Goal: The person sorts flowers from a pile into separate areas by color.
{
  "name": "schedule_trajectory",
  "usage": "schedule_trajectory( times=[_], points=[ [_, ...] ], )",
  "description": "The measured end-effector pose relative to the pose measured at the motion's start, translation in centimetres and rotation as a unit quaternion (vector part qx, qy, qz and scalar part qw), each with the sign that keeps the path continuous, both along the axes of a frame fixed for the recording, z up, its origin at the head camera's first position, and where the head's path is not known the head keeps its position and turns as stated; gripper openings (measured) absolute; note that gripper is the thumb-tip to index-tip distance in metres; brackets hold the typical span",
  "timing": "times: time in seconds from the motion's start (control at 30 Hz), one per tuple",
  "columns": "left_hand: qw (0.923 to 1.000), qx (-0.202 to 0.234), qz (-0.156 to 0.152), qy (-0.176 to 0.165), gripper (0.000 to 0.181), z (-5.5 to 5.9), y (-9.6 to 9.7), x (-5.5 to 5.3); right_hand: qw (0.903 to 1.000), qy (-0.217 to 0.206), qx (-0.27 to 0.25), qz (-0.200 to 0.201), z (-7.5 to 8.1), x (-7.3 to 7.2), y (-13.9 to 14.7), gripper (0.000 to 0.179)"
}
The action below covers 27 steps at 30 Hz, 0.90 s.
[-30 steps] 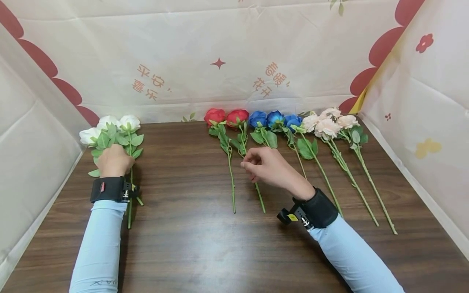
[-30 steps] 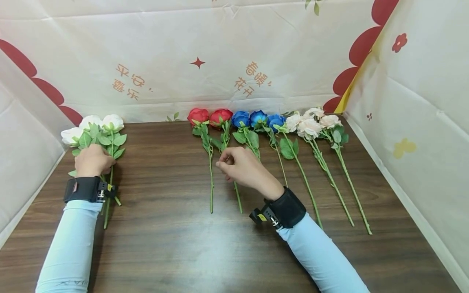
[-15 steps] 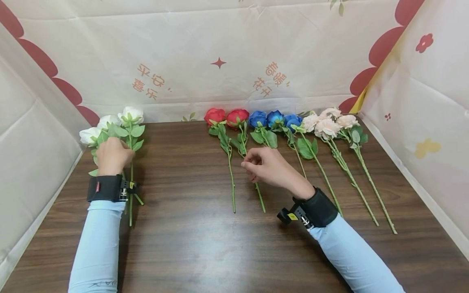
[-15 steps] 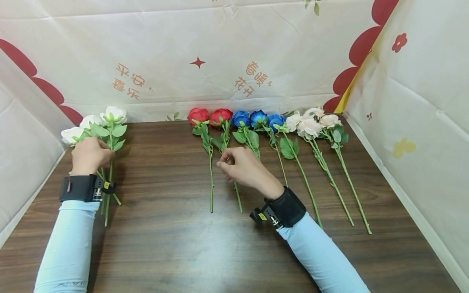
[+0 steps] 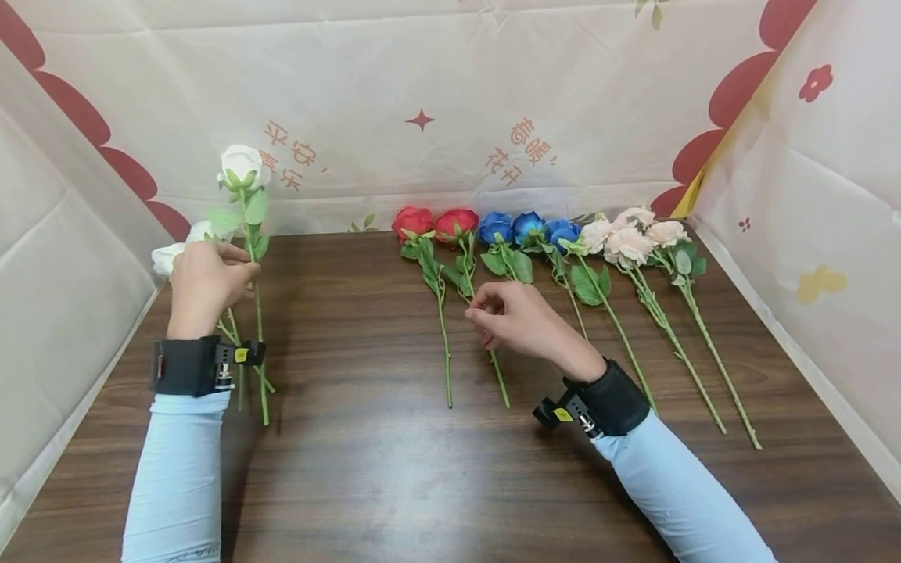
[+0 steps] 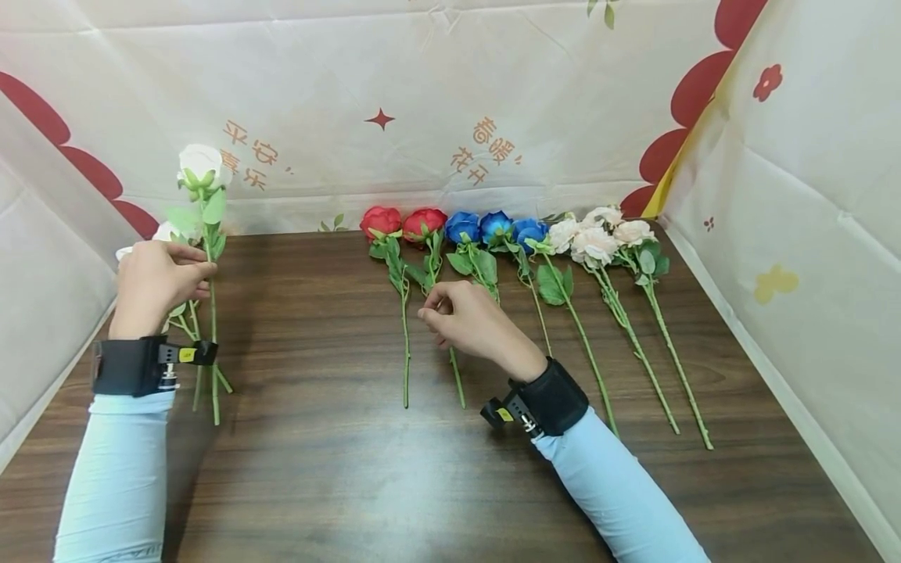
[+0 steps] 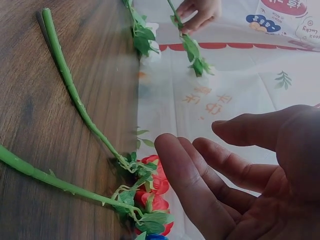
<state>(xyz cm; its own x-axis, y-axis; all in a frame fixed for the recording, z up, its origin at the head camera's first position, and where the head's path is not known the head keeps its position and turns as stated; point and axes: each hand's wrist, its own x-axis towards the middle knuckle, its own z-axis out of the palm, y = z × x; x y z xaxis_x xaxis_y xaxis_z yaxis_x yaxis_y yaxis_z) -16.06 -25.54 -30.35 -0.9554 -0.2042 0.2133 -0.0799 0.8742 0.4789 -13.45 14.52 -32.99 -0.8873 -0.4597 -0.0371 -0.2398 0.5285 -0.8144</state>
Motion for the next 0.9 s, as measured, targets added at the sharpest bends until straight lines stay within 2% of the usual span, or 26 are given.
schedule_trajectory(
  times=[0.17, 0.27, 0.33, 0.43, 0.57, 0.7, 0.9],
  points=[
    [0.9976, 0.056, -0.036, -0.018, 0.031, 0.0, 1.4, -0.3, 1.0, -0.006, -0.006, -0.002, -0.2, 0.0, 0.0, 0.012],
    [0.9904, 0.117, -0.07, -0.024, 0.03, -0.3, 2.6, -0.6, 0.9999, -0.011, -0.011, -0.004, -0.3, 0.0, 0.0, 0.011],
    [0.9806, 0.171, -0.089, -0.034, 0.03, -0.5, 3.5, -0.8, 0.9998, -0.015, -0.014, -0.005, -0.3, 0.1, -0.1, 0.011],
    [0.9554, 0.268, -0.109, -0.06, 0.03, -0.9, 5.4, -0.8, 0.9997, -0.018, -0.013, -0.006, -0.3, 0.2, -0.3, 0.011],
    [0.9172, 0.365, -0.145, -0.069, 0.029, -1.3, 8.1, -0.5, 0.9997, -0.019, -0.016, 0.0, -0.3, 0.5, -0.8, 0.011],
    [0.8896, 0.415, -0.182, -0.06, 0.029, -1.4, 10.3, 0.3, 0.9991, -0.025, -0.03, 0.018, -0.3, 0.9, -1.5, 0.012],
    [0.8486, 0.474, -0.227, -0.064, 0.032, -1.6, 13.4, 1.8, 0.9912, -0.09, -0.086, 0.044, -0.3, 1.6, -2.6, 0.021]
  ],
)
